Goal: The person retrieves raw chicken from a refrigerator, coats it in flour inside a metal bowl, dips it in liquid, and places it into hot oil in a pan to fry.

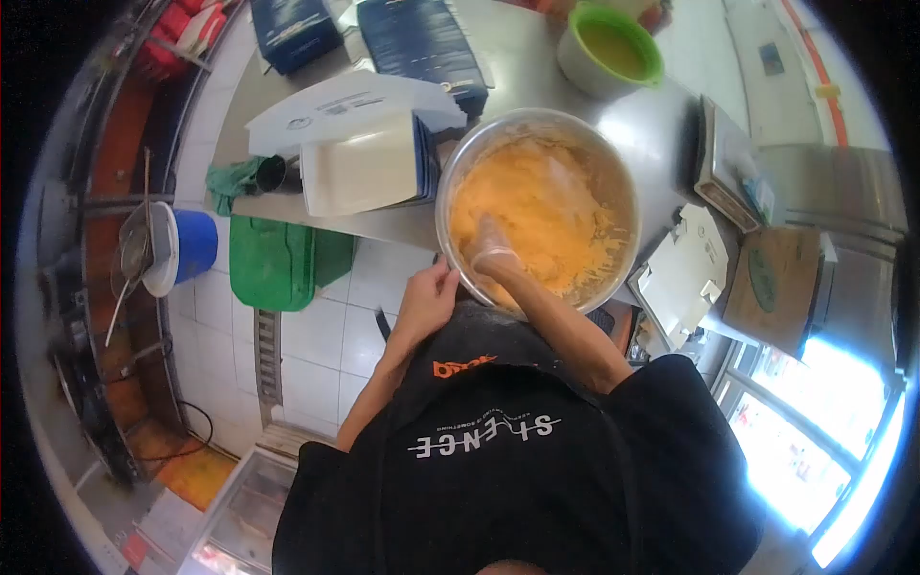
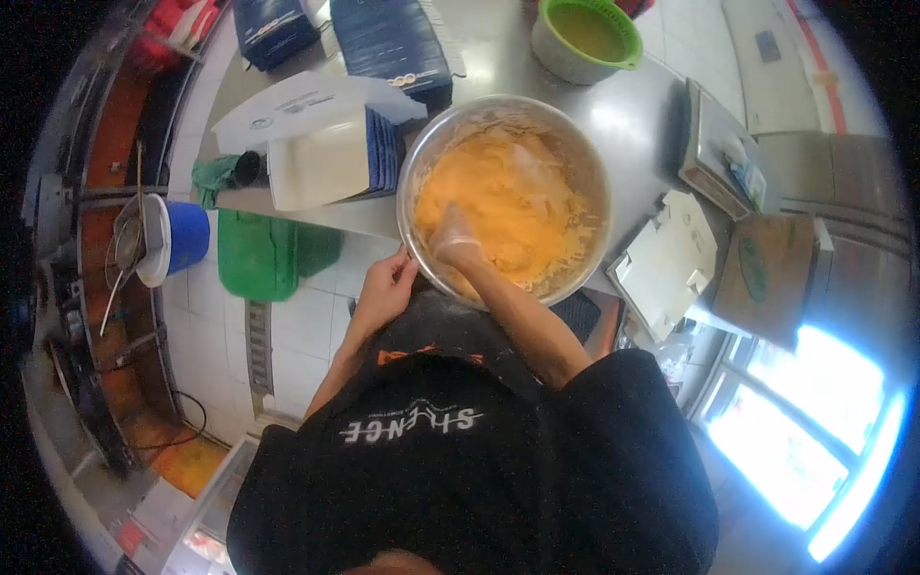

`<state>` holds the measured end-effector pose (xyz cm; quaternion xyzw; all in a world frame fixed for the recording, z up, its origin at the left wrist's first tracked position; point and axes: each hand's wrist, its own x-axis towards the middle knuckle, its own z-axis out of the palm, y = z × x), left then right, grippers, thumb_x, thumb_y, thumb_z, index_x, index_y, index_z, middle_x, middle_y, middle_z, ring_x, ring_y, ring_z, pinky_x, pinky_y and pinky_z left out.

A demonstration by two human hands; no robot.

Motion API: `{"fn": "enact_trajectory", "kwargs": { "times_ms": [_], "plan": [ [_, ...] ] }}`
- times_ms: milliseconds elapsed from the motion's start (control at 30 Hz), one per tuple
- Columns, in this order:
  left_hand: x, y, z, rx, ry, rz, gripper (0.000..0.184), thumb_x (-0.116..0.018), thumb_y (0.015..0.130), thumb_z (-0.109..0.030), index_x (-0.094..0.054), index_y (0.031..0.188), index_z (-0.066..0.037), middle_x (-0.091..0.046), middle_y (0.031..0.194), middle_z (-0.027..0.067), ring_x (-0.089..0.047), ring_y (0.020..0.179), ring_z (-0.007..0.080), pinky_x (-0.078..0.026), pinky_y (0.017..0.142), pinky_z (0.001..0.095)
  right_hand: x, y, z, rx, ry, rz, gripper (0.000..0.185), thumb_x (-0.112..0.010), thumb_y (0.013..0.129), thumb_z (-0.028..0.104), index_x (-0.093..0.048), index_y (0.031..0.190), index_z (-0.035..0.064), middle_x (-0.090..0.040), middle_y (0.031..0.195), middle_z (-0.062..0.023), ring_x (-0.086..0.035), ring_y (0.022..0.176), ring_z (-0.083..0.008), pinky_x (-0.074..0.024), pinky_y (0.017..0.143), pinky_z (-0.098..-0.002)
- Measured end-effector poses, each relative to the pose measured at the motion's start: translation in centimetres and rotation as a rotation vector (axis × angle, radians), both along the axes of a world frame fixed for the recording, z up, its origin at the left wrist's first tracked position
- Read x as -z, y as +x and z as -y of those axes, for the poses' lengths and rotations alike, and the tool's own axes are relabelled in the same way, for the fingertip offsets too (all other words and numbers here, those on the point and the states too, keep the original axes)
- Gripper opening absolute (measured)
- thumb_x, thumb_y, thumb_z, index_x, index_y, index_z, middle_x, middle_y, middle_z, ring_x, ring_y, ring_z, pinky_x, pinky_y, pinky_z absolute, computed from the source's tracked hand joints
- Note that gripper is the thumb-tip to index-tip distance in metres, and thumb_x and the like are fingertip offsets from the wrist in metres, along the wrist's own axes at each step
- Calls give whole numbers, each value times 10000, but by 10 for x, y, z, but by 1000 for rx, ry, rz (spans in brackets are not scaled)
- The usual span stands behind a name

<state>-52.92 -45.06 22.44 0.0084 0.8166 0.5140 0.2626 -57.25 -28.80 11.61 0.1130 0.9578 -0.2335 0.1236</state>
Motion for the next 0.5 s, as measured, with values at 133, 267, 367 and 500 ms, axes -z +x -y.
{"fn": "enact_trajectory", "kwargs": {
  "times_ms": [133, 267, 367, 500],
  "plan": [
    [-16, 5, -14, -116, -2, -11, 276, -640, 901, -178, -642, 1074, 38, -721, 919, 208, -721, 883, 311, -546, 784, 376, -33, 4, -32, 131, -564, 247, 507, -643, 849, 288, -553, 1270, 21, -581, 1238, -279, -567, 1138, -409, -447, 956, -437],
    [-9, -5, -22, -274, -33, -94, 274, -727, 842, -179, -669, 990, 44, -733, 906, 185, -732, 837, 254, -558, 753, 339, -5, 5, -94, 24, -607, 137, 530, -564, 906, 362, -541, 1265, -28, -600, 1210, -280, -586, 1107, -416, -455, 943, -457],
    [10, -15, -23, -294, 39, -36, 271, -766, 807, -144, -675, 966, 56, -736, 879, 163, -726, 801, 214, -559, 729, 308, 14, -21, -104, -91, -336, 123, 544, -487, 945, 413, -553, 1253, -31, -595, 1201, -296, -576, 1107, -442, -444, 951, -479],
    [13, -30, -36, -270, 93, -33, 254, -780, 789, -113, -673, 939, 62, -732, 860, 155, -716, 778, 194, -557, 713, 292, -4, -49, -45, -230, 100, 203, 586, -497, 943, 408, -522, 1275, -74, -529, 1271, -329, -516, 1181, -468, -378, 1032, -491]
  ]
}}
